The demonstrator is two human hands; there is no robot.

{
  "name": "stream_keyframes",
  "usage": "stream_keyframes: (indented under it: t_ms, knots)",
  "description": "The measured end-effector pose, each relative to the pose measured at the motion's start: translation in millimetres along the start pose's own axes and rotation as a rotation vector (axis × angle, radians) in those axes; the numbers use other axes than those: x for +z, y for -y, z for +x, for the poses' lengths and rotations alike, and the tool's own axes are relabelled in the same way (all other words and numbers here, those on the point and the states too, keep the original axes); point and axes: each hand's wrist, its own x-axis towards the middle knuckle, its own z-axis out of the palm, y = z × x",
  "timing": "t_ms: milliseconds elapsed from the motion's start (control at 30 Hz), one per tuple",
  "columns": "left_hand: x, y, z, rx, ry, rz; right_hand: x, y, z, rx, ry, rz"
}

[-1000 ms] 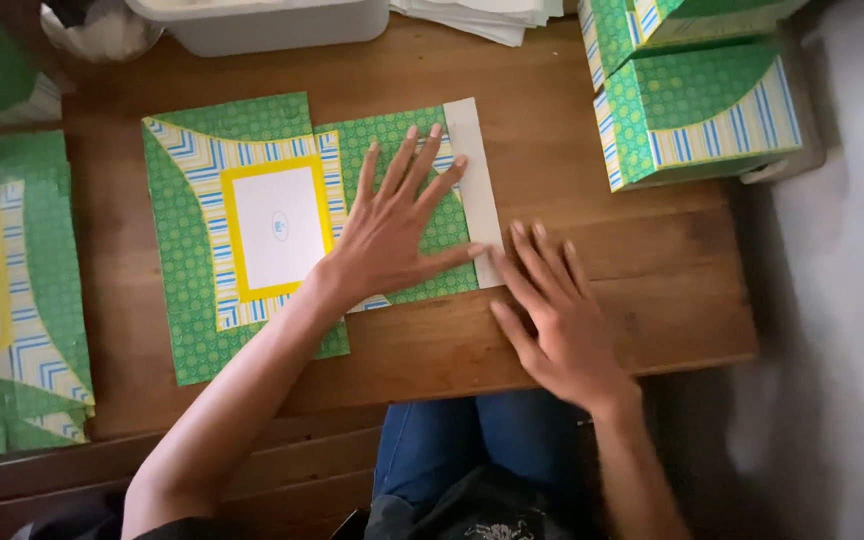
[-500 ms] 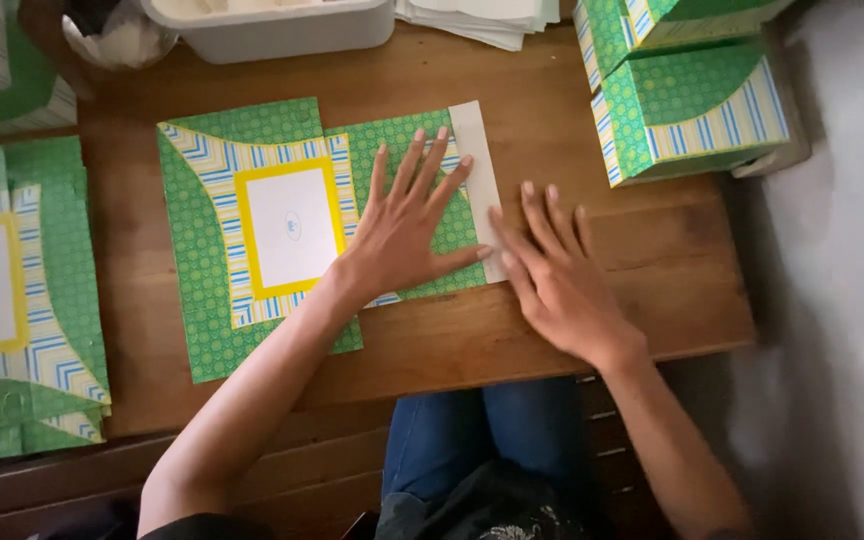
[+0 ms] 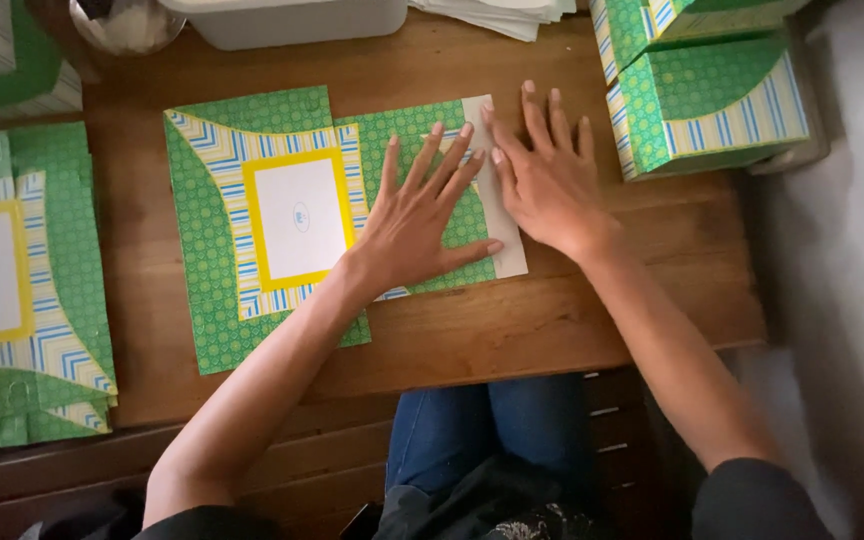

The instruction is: The person assembles a small paper box by folding and tucking flaps, then places it aside. They then take a flat paper sheet, fold it along pre-scored lines, and press the edges to form creases. The person repeats folding and creasing steps on multiple sheets, stacking finished pieces on the table.

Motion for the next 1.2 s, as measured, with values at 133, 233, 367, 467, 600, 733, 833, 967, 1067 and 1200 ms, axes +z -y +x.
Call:
stream_keyframes:
  t_ms: [133, 233, 367, 467, 600, 733, 833, 967, 1067, 1200]
  knots:
    - [-3.1, -2.8, -0.4, 0.001, -0.048, -0.001, 14.8, -2.7, -10.8, -0.085, -0.198, -0.026]
    - [-9.2, -5.4, 3.0, -0.065, 0.080, 0.000, 4.0, 4.7, -30.9, -0.059, -0.132, 0.100]
    - [-3.6, -4.1, -0.3, -0.065, 0.079, 0.021, 9.9, 11.4, -64.1, -0.091, -0.136, 0.101]
    - [-3.3, -4.0, 1.6, -0.058, 0.067, 0.028, 11.8, 15.0, -87.5, -0.117, -0.188, 0.122]
    - [-5.4, -5.3, 2.3, -0.072, 0.068, -0.002, 17.2, 19.2, -119.1, -0.133, -0.241, 0.068]
    - [-7.6, -5.5, 2.5, -0.068, 0.083, 0.006, 24.5, 15.1, -133.6, -0.132, -0.236, 0.152]
    - [-6.9, -6.1, 1.9, -0.059, 0.077, 0.004, 20.6, 14.1, -131.4, -0.118, -0.191, 0.184]
    - [-6.0, -6.5, 3.1, -0.067, 0.083, 0.022, 14.3, 13.3, -115.5, -0.091, -0.147, 0.199]
    - [-6.3, -5.4, 1.6, -0.062, 0.075, 0.008, 11.9, 11.2, -96.6, -0.084, -0.137, 0.168]
    - [-3.3, -4.1, 0.2, -0.047, 0.043, 0.007, 10.7, 6.0, -69.0, -0.095, -0.153, 0.175]
